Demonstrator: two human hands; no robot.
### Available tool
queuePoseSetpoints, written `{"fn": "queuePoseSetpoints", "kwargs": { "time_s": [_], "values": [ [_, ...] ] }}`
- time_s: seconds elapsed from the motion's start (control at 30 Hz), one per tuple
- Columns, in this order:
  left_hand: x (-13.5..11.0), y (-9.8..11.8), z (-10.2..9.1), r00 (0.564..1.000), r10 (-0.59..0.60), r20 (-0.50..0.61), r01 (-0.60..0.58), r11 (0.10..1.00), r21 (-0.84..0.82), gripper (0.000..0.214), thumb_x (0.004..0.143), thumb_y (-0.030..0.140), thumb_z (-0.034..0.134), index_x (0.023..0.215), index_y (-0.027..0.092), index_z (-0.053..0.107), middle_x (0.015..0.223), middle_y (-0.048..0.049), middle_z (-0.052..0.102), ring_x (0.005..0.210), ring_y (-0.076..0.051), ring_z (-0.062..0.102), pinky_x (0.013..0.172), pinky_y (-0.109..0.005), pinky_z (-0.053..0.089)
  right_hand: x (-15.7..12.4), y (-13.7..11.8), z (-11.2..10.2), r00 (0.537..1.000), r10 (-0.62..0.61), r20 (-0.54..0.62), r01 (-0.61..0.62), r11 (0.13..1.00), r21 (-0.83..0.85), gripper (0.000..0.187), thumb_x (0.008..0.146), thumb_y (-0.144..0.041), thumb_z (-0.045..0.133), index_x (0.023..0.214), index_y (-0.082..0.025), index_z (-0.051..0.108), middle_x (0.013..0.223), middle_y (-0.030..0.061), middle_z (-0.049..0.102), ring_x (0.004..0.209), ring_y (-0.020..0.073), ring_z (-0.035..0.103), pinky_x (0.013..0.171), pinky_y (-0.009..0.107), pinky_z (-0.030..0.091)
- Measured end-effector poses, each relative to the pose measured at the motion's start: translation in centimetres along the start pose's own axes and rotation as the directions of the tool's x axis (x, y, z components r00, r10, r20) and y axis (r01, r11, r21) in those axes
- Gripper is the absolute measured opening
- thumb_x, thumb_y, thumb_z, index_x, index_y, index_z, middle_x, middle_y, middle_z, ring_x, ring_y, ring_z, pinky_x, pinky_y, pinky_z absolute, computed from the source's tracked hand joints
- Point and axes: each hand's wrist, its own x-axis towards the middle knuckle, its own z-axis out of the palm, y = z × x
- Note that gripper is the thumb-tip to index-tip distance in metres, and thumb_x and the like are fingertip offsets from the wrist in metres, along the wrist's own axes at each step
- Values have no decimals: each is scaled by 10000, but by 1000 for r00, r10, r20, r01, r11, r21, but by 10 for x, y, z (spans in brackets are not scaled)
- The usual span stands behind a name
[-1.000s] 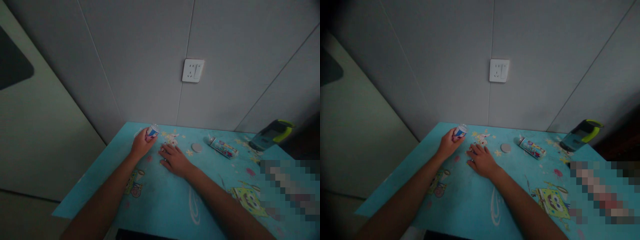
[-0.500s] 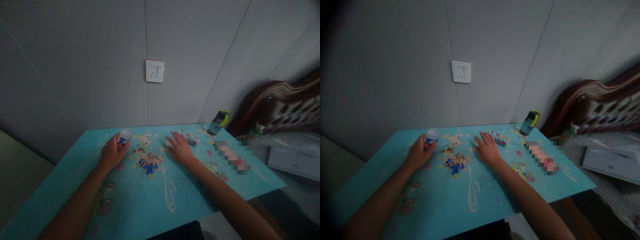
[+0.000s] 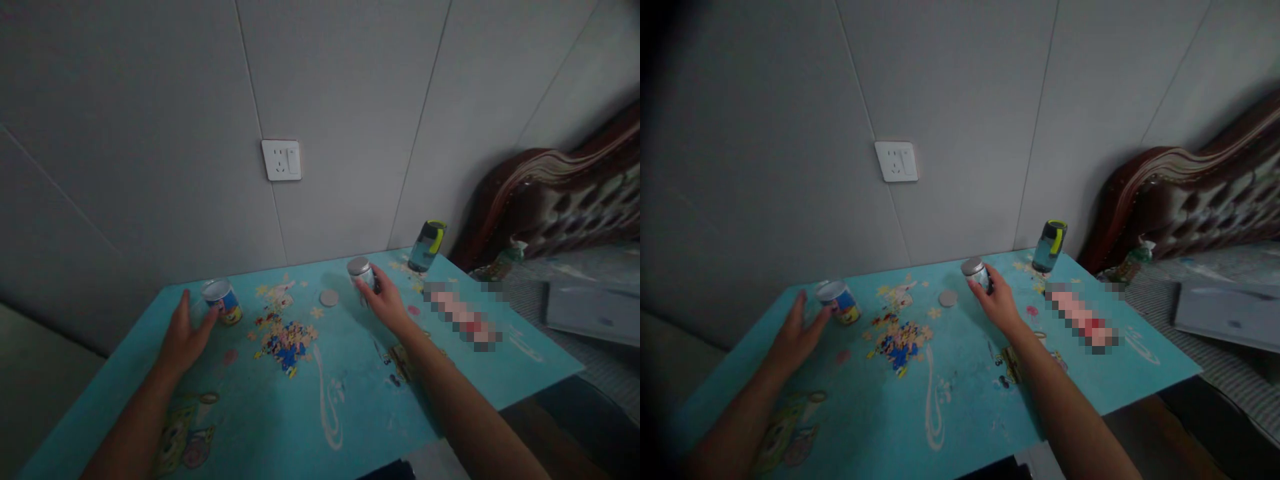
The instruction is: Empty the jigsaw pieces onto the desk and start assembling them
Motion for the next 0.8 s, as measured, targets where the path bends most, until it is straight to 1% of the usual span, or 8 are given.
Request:
{"fn": "queuePoseSetpoints", "kwargs": {
  "time_s": [0.07,0.13,0.2,0.3,0.33,0.47,0.53,0.8],
  "values": [
    [-6,32,-23,973,35,-228,-27,999,37,573,925,520,516,1458,423,330,1477,7,491,1353,-350,471,1080,-626,437,-4,-11,-4,996,-74,46,67,987,144,599,1019,-488,465,1524,-186,351,1418,138,588,1225,252,611,1001,386,508],
    [-18,82,-39,936,178,-305,-182,983,14,581,930,458,519,1479,433,331,1483,9,469,1364,-341,460,1130,-624,398,-9,-26,-10,973,-184,137,122,921,371,628,967,-490,582,1500,-206,409,1421,134,590,1255,274,599,1039,424,494],
    [-34,138,-41,920,375,-116,-387,917,-102,581,969,391,470,1522,394,295,1469,-42,477,1332,-316,497,1121,-568,436,-14,-42,-17,910,-302,284,100,825,556,652,898,-491,690,1459,-230,485,1410,114,603,1280,288,582,1085,463,461],
    [-57,206,-21,717,620,320,-574,785,-234,669,992,454,466,1578,289,189,1502,-150,427,1346,-332,479,1089,-511,473,-27,-64,-31,827,-385,410,27,755,656,689,838,-501,756,1435,-245,528,1374,83,634,1273,283,589,1109,470,443],
    [-62,219,-12,663,647,378,-592,761,-264,655,997,481,452,1566,255,217,1452,-175,462,1285,-328,527,1028,-481,518,-33,-68,-35,814,-383,438,-10,743,669,679,843,-495,752,1436,-249,530,1362,74,643,1260,280,597,1106,471,448],
    [-74,232,20,585,680,442,-662,715,-224,570,1016,597,320,1394,186,434,1114,-156,612,972,-291,638,841,-432,565,-57,-66,-50,792,-303,530,-116,777,618,670,843,-438,773,1445,-274,530,1347,51,659,1210,282,630,1060,447,503],
    [-78,232,29,584,671,456,-653,722,-226,577,1014,622,275,1301,168,487,1011,-138,625,915,-286,641,806,-418,559,-66,-59,-55,785,-291,547,-103,809,579,654,864,-429,753,1456,-277,521,1339,57,666,1180,284,650,1040,446,521],
    [-84,269,33,736,452,504,-312,887,-340,397,1027,482,281,1181,209,525,943,-126,663,882,-271,663,795,-397,504,-82,-49,-68,852,-270,448,139,943,303,616,950,-446,634,1502,-274,422,1311,112,670,1094,291,688,929,442,577]
  ]
}}
